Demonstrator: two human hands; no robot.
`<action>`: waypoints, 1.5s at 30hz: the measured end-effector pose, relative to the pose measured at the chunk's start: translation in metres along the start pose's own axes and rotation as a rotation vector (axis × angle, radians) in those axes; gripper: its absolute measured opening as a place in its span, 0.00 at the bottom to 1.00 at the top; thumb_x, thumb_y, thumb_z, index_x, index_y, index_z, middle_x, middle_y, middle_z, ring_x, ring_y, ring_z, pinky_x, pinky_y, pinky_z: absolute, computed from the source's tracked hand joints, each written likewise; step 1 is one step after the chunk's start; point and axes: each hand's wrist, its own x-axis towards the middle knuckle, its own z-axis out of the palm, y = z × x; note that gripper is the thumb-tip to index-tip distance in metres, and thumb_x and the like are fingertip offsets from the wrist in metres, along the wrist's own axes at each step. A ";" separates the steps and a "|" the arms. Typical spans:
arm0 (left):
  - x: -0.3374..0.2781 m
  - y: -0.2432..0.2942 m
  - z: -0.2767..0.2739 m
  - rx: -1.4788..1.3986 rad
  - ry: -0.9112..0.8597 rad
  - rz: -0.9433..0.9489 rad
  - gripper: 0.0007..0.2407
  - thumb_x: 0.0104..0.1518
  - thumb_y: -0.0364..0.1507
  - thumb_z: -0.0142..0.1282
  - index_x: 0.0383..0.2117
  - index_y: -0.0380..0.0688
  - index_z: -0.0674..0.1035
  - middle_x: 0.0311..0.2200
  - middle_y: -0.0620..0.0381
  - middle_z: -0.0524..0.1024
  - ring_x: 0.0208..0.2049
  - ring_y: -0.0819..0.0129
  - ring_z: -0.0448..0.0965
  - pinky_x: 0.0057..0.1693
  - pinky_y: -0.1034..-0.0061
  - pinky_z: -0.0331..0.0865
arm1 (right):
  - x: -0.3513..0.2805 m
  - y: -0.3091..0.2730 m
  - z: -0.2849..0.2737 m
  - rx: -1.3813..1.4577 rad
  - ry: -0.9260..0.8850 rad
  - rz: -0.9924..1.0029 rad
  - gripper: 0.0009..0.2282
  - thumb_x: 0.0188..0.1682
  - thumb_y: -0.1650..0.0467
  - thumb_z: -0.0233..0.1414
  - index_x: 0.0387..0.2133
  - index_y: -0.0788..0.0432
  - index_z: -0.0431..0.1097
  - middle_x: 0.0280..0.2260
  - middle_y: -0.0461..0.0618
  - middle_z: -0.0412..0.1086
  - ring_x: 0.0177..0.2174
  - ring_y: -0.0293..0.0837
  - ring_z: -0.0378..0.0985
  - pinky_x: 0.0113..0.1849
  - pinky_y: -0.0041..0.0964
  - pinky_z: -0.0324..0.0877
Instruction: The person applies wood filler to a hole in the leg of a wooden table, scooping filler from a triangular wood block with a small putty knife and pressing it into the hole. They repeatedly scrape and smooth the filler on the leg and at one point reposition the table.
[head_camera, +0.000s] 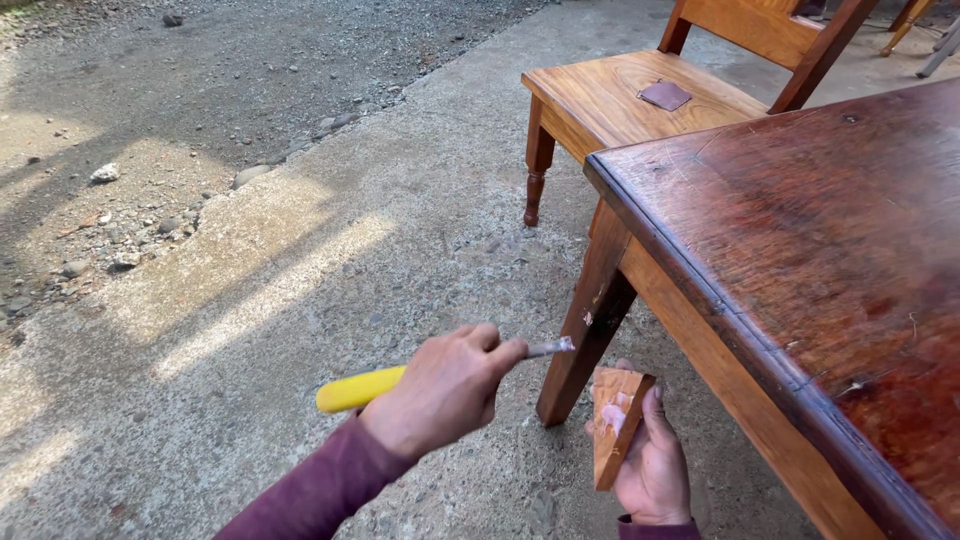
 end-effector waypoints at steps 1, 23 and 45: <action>-0.011 0.011 -0.006 -0.002 -0.004 -0.006 0.10 0.57 0.18 0.51 0.43 0.42 0.78 0.26 0.56 0.73 0.26 0.63 0.75 0.31 0.71 0.71 | -0.003 -0.001 0.001 -0.001 0.000 0.007 0.26 0.55 0.55 0.44 0.63 0.55 0.62 0.55 0.52 0.66 0.50 0.45 0.71 0.42 0.47 0.72; -0.070 0.078 0.018 -0.200 0.009 -0.012 0.25 0.41 0.23 0.62 0.51 0.34 0.75 0.33 0.45 0.77 0.38 0.49 0.81 0.38 0.57 0.76 | -0.039 0.014 0.021 -0.039 0.003 -0.218 0.26 0.54 0.56 0.47 0.61 0.56 0.62 0.55 0.50 0.66 0.52 0.43 0.69 0.50 0.42 0.69; -0.065 0.058 0.043 -0.409 -0.061 0.103 0.21 0.39 0.21 0.61 0.45 0.35 0.79 0.31 0.46 0.76 0.29 0.45 0.81 0.36 0.55 0.75 | -0.035 0.022 0.003 -0.333 0.158 -0.257 0.24 0.53 0.58 0.47 0.60 0.57 0.65 0.59 0.48 0.66 0.53 0.42 0.70 0.49 0.41 0.71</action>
